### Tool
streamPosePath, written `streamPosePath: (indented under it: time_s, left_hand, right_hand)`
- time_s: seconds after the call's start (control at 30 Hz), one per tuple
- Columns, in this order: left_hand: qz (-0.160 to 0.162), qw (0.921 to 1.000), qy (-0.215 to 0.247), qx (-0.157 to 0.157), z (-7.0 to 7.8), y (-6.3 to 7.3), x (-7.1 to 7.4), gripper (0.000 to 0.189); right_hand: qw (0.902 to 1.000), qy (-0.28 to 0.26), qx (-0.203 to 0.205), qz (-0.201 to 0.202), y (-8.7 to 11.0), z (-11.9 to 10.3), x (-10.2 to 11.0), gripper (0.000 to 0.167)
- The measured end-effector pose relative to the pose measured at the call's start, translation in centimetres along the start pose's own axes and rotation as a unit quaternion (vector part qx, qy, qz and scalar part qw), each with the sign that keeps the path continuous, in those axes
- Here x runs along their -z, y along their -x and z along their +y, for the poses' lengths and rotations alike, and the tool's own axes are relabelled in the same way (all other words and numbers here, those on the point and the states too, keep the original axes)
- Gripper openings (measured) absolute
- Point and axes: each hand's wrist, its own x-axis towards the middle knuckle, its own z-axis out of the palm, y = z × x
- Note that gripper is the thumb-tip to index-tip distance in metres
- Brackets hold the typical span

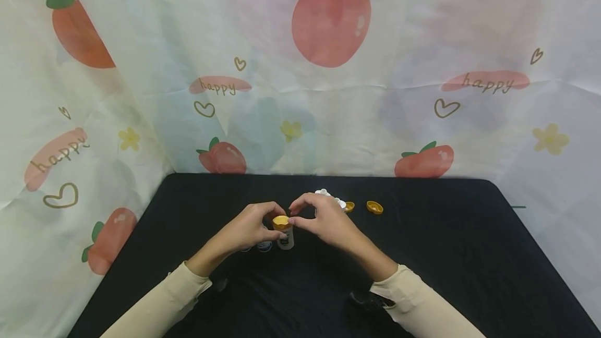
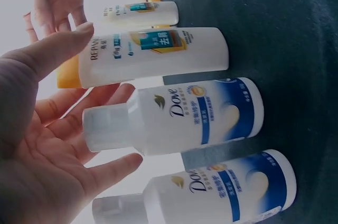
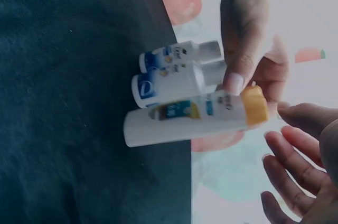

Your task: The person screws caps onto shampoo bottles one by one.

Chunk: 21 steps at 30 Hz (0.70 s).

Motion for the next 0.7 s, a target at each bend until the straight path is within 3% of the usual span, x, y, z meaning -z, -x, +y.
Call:
streamPosePath:
  time_s: [0.43, 0.7]
  left_hand:
    - [0.026, 0.9991, 0.020, -0.028, 1.2, -0.6, -0.1, 0.044]
    - [0.054, 0.9972, 0.031, -0.042, 1.8, -1.6, -0.4, 0.044]
  right_hand:
    - [0.9997, -0.008, -0.013, 0.021, 0.7, 0.1, 3.0, 0.018]
    - [0.9990, 0.018, -0.021, 0.035, 0.9, 0.0, 4.6, 0.020]
